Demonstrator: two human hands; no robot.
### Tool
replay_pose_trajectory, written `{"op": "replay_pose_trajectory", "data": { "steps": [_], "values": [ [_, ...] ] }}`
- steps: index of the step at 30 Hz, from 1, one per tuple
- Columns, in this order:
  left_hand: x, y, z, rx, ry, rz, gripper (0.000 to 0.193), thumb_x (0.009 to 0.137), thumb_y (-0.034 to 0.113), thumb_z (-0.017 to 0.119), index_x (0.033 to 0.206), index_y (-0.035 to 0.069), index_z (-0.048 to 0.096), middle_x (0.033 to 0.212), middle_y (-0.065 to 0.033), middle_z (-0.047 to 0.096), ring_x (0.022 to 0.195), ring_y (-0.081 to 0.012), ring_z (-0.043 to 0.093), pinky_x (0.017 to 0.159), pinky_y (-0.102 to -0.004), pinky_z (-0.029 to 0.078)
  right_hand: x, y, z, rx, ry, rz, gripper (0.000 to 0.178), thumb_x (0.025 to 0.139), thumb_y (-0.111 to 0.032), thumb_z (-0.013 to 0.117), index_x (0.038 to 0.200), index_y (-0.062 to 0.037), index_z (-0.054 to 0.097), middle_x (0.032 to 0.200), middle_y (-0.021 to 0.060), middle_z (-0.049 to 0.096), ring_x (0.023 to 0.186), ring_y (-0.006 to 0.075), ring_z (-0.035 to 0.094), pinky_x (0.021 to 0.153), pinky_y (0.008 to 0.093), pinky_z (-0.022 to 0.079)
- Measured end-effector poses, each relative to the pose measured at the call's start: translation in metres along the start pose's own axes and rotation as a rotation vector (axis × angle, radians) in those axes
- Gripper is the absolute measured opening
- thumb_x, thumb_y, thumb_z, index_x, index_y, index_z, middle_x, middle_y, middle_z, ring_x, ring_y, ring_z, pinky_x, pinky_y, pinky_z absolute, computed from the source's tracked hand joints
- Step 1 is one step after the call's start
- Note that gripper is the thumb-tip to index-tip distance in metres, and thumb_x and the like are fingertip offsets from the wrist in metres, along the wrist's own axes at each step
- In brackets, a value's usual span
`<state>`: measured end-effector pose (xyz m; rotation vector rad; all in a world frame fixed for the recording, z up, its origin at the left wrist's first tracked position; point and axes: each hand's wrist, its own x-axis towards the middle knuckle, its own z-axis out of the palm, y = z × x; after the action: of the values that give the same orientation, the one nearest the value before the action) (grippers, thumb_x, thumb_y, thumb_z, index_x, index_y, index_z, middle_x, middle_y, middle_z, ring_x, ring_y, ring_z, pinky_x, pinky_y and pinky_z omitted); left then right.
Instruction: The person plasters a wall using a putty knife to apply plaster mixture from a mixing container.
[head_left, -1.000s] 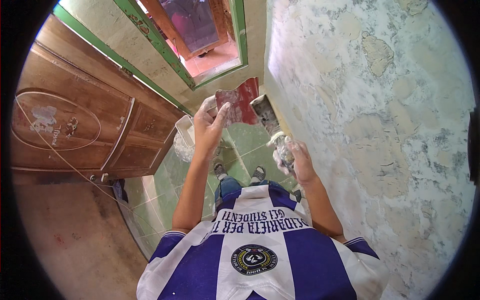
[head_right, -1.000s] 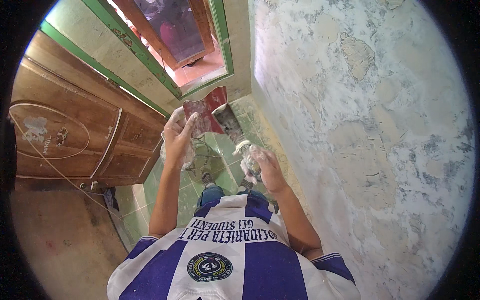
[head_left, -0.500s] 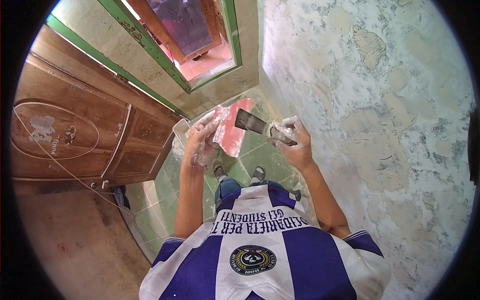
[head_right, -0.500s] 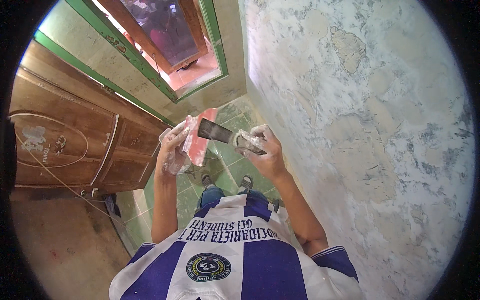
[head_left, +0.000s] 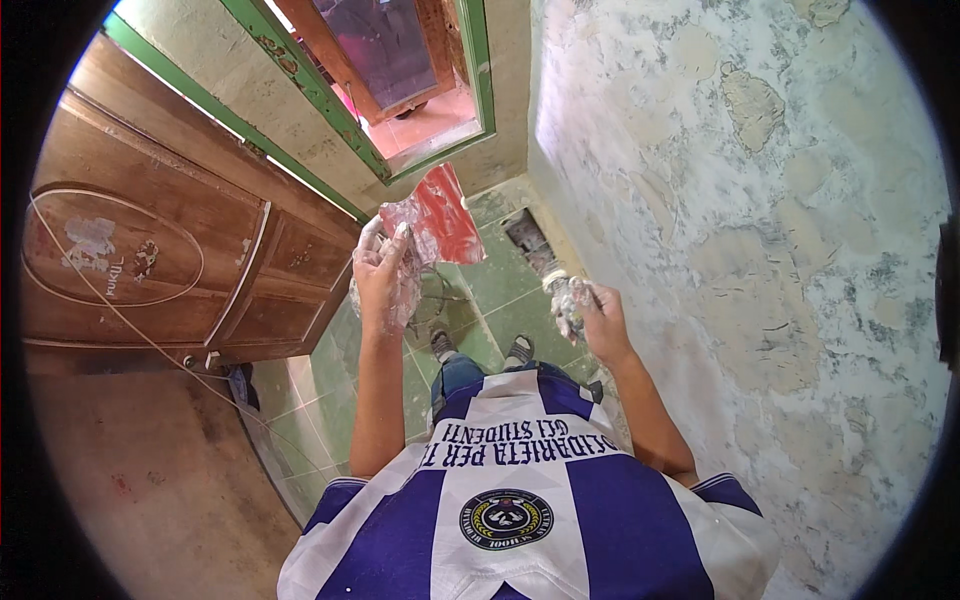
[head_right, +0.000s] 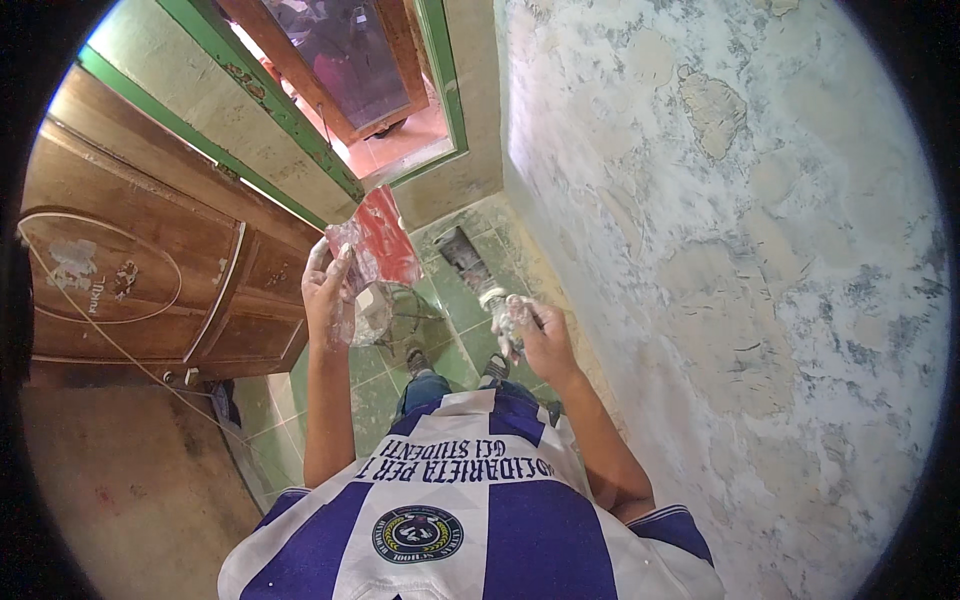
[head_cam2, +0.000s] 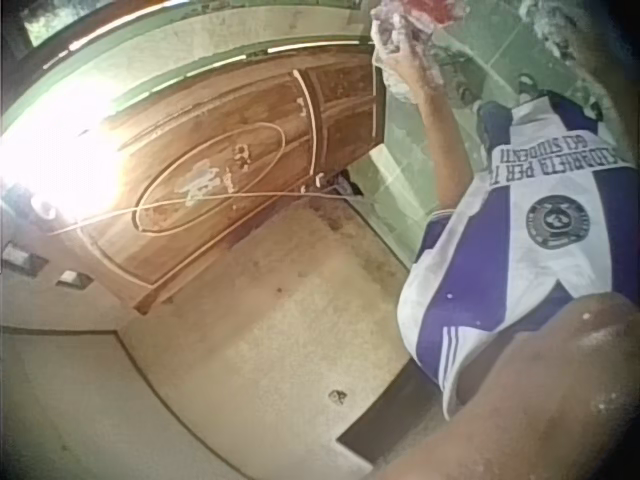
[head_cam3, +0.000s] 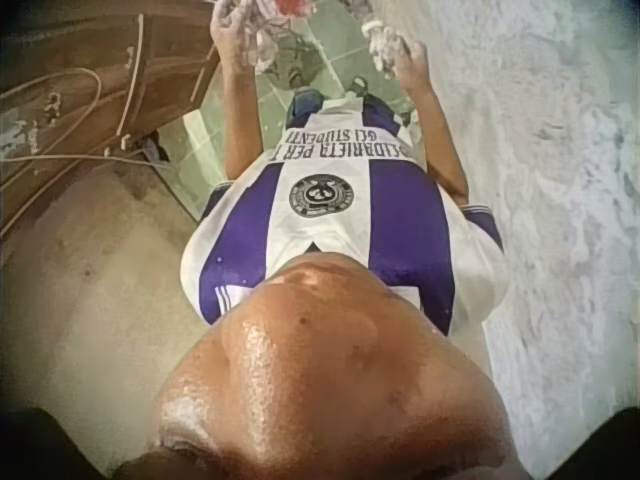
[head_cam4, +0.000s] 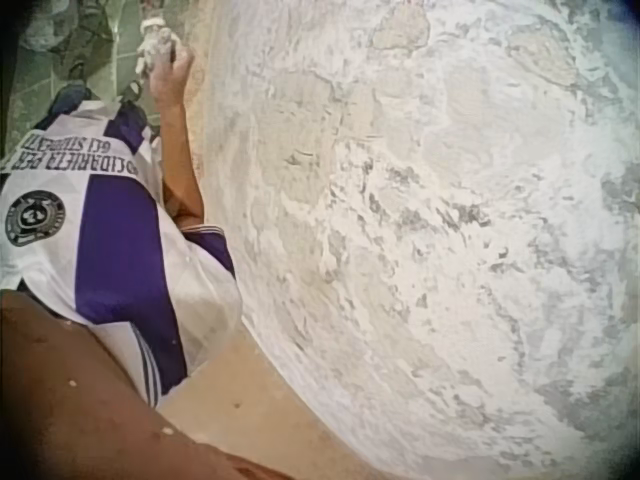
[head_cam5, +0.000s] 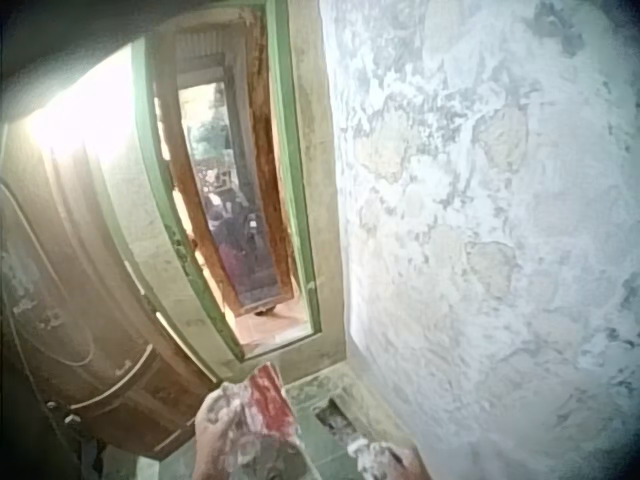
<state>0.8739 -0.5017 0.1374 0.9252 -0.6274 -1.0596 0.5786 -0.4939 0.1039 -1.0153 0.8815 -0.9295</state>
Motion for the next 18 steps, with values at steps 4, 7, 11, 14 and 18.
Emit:
{"op": "replay_pose_trajectory", "data": {
  "steps": [4, 7, 11, 14, 18],
  "values": [
    [-0.002, 0.000, 0.011, 0.032, 0.033, 0.026, 0.033, 0.091, -0.001, 0.059, 0.122, 0.000, 0.048, 0.108, -0.0102, 0.063, 0.096, -0.0142, 0.062, 0.081, -0.0284, 0.053, -0.003, -0.001, 0.014, 0.016, -0.037, 0.053, 0.031, 0.100, -0.023, 0.047, 0.092, 0.0034, 0.060, 0.072, 0.0066, 0.062, 0.049, 0.0089, 0.054, 0.040, 0.0225, 0.039],
    [0.000, -0.007, 0.007, 0.093, 0.074, 0.064, 0.033, 0.091, 0.000, 0.060, 0.122, 0.001, 0.047, 0.108, -0.0098, 0.062, 0.096, -0.0139, 0.062, 0.081, -0.0279, 0.053, -0.004, -0.005, 0.018, 0.040, -0.010, 0.122, 0.028, 0.099, -0.021, 0.048, 0.093, 0.0034, 0.060, 0.073, 0.0070, 0.063, 0.049, 0.0090, 0.054, 0.039, 0.0222, 0.039],
    [-0.002, -0.010, 0.007, 0.090, 0.039, 0.117, 0.033, 0.091, 0.000, 0.060, 0.122, 0.001, 0.048, 0.108, -0.0097, 0.062, 0.096, -0.0132, 0.061, 0.081, -0.0269, 0.052, -0.003, -0.005, 0.016, 0.046, -0.051, 0.122, 0.026, 0.098, -0.019, 0.050, 0.097, 0.0036, 0.061, 0.074, 0.0069, 0.063, 0.051, 0.0076, 0.053, 0.039, 0.0212, 0.040],
    [-0.004, -0.012, 0.010, 0.113, 0.022, 0.142, 0.033, 0.091, 0.000, 0.060, 0.123, 0.002, 0.049, 0.106, -0.0093, 0.064, 0.094, -0.0128, 0.062, 0.080, -0.0261, 0.052, -0.002, -0.001, 0.016, 0.019, -0.065, 0.130, 0.024, 0.097, -0.018, 0.051, 0.099, 0.0037, 0.062, 0.075, 0.0063, 0.063, 0.051, 0.0066, 0.052, 0.039, 0.0205, 0.040],
    [-0.015, -0.007, 0.022, 0.309, -0.035, 0.157, 0.034, 0.091, -0.003, 0.059, 0.123, 0.002, 0.050, 0.104, -0.0097, 0.066, 0.093, -0.0124, 0.063, 0.079, -0.0248, 0.051, -0.003, -0.007, 0.023, 0.123, -0.070, 0.174, 0.024, 0.096, -0.018, 0.053, 0.101, 0.0039, 0.062, 0.074, 0.0054, 0.062, 0.049, 0.0065, 0.051, 0.038, 0.0195, 0.039]
  ]
}}
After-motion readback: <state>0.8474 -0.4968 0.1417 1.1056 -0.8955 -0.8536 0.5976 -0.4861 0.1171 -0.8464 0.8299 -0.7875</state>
